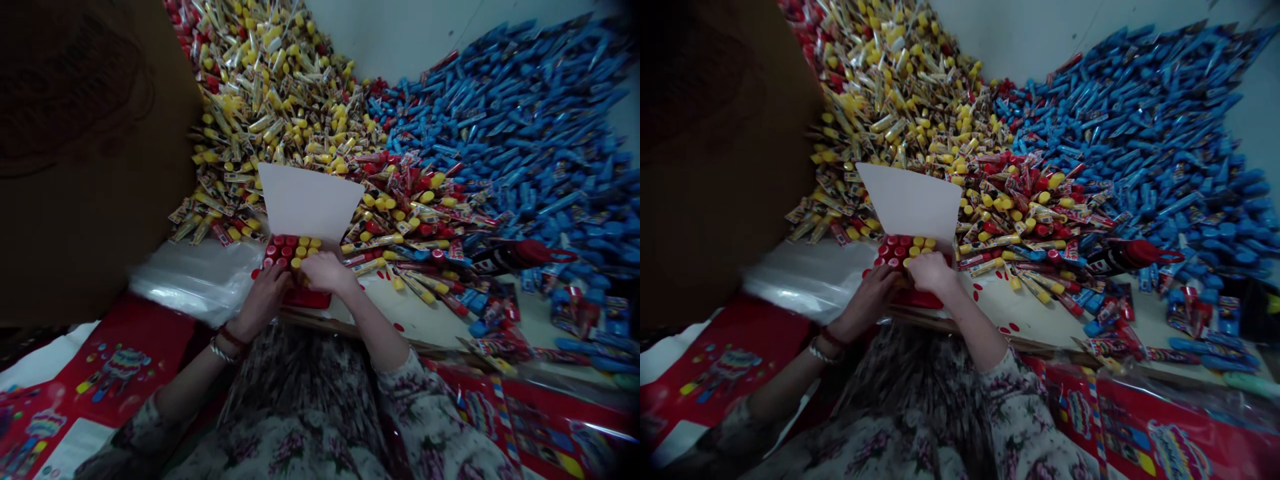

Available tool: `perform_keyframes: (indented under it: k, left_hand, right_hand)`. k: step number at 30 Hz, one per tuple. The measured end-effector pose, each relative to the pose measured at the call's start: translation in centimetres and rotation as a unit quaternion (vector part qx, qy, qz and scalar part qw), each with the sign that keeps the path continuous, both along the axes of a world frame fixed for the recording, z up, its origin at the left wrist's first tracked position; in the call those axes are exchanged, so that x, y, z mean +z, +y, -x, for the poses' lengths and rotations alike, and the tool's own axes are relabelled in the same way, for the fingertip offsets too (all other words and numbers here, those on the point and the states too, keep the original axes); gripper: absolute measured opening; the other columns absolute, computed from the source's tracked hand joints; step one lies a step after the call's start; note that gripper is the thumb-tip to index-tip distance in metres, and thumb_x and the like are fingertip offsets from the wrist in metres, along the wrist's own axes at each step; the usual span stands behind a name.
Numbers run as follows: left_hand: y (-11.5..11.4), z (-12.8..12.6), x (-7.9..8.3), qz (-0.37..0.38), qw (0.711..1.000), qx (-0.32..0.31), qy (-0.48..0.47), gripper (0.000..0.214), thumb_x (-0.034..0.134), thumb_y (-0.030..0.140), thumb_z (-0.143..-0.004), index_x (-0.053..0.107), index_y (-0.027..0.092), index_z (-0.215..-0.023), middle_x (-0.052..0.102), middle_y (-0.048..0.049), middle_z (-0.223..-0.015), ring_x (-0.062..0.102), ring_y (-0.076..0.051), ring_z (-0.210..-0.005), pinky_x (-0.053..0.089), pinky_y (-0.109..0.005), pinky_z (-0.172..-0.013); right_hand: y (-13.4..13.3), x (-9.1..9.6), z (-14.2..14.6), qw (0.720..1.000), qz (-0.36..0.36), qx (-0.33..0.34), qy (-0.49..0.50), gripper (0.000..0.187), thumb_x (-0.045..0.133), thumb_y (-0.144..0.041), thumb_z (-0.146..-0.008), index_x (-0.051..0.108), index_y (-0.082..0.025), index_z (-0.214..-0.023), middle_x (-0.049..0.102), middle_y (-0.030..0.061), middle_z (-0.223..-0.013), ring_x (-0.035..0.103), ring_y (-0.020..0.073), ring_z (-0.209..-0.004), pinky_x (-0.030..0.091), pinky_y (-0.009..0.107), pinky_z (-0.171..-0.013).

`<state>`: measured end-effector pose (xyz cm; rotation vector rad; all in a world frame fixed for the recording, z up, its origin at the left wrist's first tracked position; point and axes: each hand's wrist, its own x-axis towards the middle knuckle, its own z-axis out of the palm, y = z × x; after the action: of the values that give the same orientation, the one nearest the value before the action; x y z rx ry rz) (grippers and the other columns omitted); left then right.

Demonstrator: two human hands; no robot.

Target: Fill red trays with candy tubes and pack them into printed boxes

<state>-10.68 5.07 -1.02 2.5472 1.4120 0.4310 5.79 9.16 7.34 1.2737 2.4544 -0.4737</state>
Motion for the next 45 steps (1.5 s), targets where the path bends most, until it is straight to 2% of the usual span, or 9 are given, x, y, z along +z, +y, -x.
perform_keyframes:
  k: [5,10,12,15,20,25,31,38,45]
  left_hand:
    - [-0.1,-0.3,-0.5,0.008,1.0,0.017,-0.02,0.034,0.045,0.007,-0.085,0.056,0.014,-0.117,0.056,-0.0132,-0.114,0.051,-0.026,-0.108,0.046,-0.044,-0.093]
    - [-0.4,0.1,0.5,-0.025,0.994,0.024,-0.106,0.033,0.045,0.013,-0.089,0.053,0.014,-0.121,0.054,-0.013,-0.12,0.052,-0.024,-0.112,0.047,-0.042,-0.095]
    - [-0.7,0.5,1.6,-0.044,0.986,0.042,-0.154,0.027,0.047,0.017,-0.09,0.056,0.016,-0.115,0.057,-0.011,-0.117,0.055,-0.021,-0.109,0.049,-0.038,-0.093]
    - [-1.5,0.8,3.0,-0.054,0.974,0.068,-0.208,0.017,0.049,0.021,-0.092,0.06,0.017,-0.104,0.062,-0.0069,-0.104,0.059,-0.017,-0.099,0.05,-0.031,-0.087]
    - [-2.7,0.5,3.2,-0.082,0.967,0.068,-0.233,0.014,0.051,0.018,-0.091,0.062,0.018,-0.1,0.064,-0.0054,-0.099,0.06,-0.015,-0.095,0.049,-0.028,-0.085]
    - [-2.6,1.9,1.8,-0.156,0.958,0.157,-0.184,0.023,0.052,0.025,-0.091,0.061,0.02,-0.112,0.061,-0.0092,-0.114,0.056,-0.02,-0.107,0.043,-0.036,-0.093]
    - [-2.2,2.3,-1.3,-0.068,0.99,0.105,-0.064,0.044,0.038,0.033,-0.097,0.041,0.025,-0.14,0.039,-0.0095,-0.148,0.03,-0.024,-0.139,0.021,-0.044,-0.112]
    - [-2.0,2.1,-2.4,0.011,0.982,0.102,-0.161,0.047,0.028,0.033,-0.099,0.033,0.027,-0.145,0.031,-0.0078,-0.153,0.021,-0.02,-0.143,0.02,-0.046,-0.115]
    - [-2.3,6.8,-3.8,-0.051,0.918,0.272,-0.284,0.048,0.038,0.036,-0.096,0.033,0.023,-0.143,0.039,-0.012,-0.145,0.038,-0.023,-0.134,0.035,-0.046,-0.11]
  right_hand:
    - [-2.0,-1.2,1.9,0.997,-0.049,-0.058,0.002,0.034,0.037,-0.005,-0.09,0.068,-0.01,-0.103,0.07,0.0159,-0.099,0.067,0.0242,-0.094,0.052,0.032,-0.073]
    - [-4.5,-1.3,-2.4,0.983,-0.088,-0.139,0.085,0.044,0.054,-0.017,-0.088,0.05,-0.019,-0.132,0.068,0.0115,-0.104,0.066,0.0251,-0.093,0.05,0.035,-0.076]
    - [-5.4,-1.3,-4.9,0.959,-0.095,-0.184,0.192,0.047,0.061,-0.023,-0.086,0.048,-0.021,-0.132,0.066,0.0085,-0.109,0.064,0.0223,-0.097,0.048,0.033,-0.081]
    - [-6.8,-2.2,-6.5,0.905,-0.062,-0.222,0.358,0.023,0.062,-0.024,-0.084,0.061,-0.02,-0.107,0.067,0.0026,-0.1,0.062,0.0171,-0.094,0.046,0.029,-0.082]
    - [-7.6,-6.0,-3.2,0.842,-0.109,-0.261,0.46,0.006,0.059,-0.018,-0.085,0.064,-0.018,-0.088,0.066,0.0042,-0.092,0.059,0.0178,-0.09,0.047,0.031,-0.084]
    - [-7.2,-7.7,-2.0,0.905,-0.12,-0.129,0.387,0.033,0.045,0.003,-0.083,0.066,-0.016,-0.101,0.063,0.0071,-0.114,0.049,0.0208,-0.107,0.045,0.035,-0.096]
    - [-6.9,-5.1,-1.2,0.97,-0.12,-0.008,0.21,0.032,0.046,0.0,-0.086,0.065,-0.014,-0.106,0.064,0.007,-0.109,0.05,0.0213,-0.109,0.045,0.034,-0.099]
    - [-6.1,-2.8,3.0,0.989,-0.128,-0.006,0.067,0.026,0.044,-0.006,-0.091,0.07,-0.01,-0.097,0.068,0.0132,-0.098,0.057,0.0244,-0.104,0.049,0.036,-0.087]
    - [-5.3,-2.9,4.7,0.992,-0.105,0.0,0.068,0.024,0.047,-0.007,-0.09,0.07,-0.009,-0.093,0.068,0.015,-0.093,0.058,0.0262,-0.1,0.05,0.037,-0.078]
